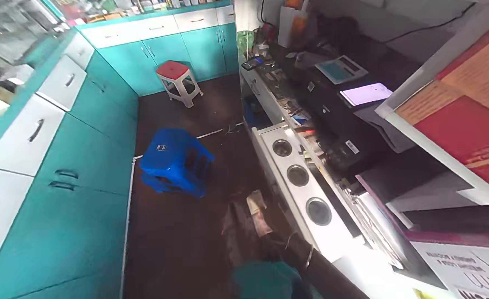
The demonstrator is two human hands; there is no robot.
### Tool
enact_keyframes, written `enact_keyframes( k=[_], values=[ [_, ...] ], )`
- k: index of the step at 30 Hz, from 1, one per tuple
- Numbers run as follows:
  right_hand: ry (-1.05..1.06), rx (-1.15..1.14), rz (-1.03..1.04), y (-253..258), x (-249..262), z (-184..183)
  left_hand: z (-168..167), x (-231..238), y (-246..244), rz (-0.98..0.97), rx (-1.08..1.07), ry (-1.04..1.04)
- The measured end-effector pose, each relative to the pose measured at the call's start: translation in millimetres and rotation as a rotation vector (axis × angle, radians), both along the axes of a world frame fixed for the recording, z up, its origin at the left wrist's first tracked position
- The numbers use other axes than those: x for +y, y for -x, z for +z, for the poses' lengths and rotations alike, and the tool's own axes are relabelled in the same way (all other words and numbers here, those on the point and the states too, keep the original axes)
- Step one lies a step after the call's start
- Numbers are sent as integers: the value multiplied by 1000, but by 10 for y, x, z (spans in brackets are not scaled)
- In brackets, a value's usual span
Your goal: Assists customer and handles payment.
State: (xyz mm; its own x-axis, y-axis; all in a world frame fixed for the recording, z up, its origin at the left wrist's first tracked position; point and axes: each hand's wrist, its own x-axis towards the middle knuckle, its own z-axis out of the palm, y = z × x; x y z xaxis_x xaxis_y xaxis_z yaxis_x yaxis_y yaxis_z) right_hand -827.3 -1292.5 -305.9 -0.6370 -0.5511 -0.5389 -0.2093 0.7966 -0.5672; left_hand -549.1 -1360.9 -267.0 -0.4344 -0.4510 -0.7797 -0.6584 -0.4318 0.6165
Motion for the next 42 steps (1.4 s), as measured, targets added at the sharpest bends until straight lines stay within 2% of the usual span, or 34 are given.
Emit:
enact_keyframes(
  k=[2,3,5,6,7,8,10,12,14,16,17,22,24,26,27,28,29,31,33,37,39,40,42],
  values=[
    [277,-106,-34,-101,44,191,117,-43,176,-72,-30,-32],
    [345,-162,-84,-89,92,385,144,-17,176,-125,1,25],
    [423,-106,-221,-14,293,651,549,-25,302,-191,-27,27],
    [453,-24,-300,45,420,638,755,-53,379,-200,-58,-6],
    [409,21,-344,146,557,567,795,-77,378,-221,-62,-13],
    [274,24,-331,262,686,508,713,-85,305,-250,-22,0],
    [-34,-17,-130,483,862,390,577,-68,216,-324,25,52],
    [-202,45,-5,579,862,287,748,-79,370,-392,-144,82],
    [-344,183,103,665,751,278,643,-214,248,-535,-203,163],
    [-347,246,202,780,664,227,467,-341,-52,-597,-160,250],
    [-318,246,255,801,648,159,539,-369,-91,-571,-189,222],
    [-43,195,358,811,495,-217,363,-410,-327,-473,-295,237],
    [87,91,198,780,404,-198,324,-404,-389,-435,-308,230],
    [310,-116,-167,777,390,-207,236,-391,-436,-448,-335,244],
    [380,-205,-281,806,414,-188,232,-375,-438,-460,-350,271],
    [377,-228,-322,854,455,-186,252,-365,-420,-473,-379,290],
    [293,-154,-287,898,525,-212,297,-360,-373,-483,-412,303],
    [-33,-7,-76,959,684,-207,416,-329,-254,-507,-498,351],
    [-185,139,-24,937,781,-383,528,-303,-113,-548,-585,417],
    [-176,110,-43,933,822,-600,702,-345,140,-608,-662,557],
    [-169,64,-67,971,819,-494,956,-364,375,-585,-618,549],
    [-164,68,-102,966,804,-354,1017,-357,430,-575,-554,584],
    [-52,242,-169,840,820,-69,753,-302,335,-466,-276,827]
  ],
)
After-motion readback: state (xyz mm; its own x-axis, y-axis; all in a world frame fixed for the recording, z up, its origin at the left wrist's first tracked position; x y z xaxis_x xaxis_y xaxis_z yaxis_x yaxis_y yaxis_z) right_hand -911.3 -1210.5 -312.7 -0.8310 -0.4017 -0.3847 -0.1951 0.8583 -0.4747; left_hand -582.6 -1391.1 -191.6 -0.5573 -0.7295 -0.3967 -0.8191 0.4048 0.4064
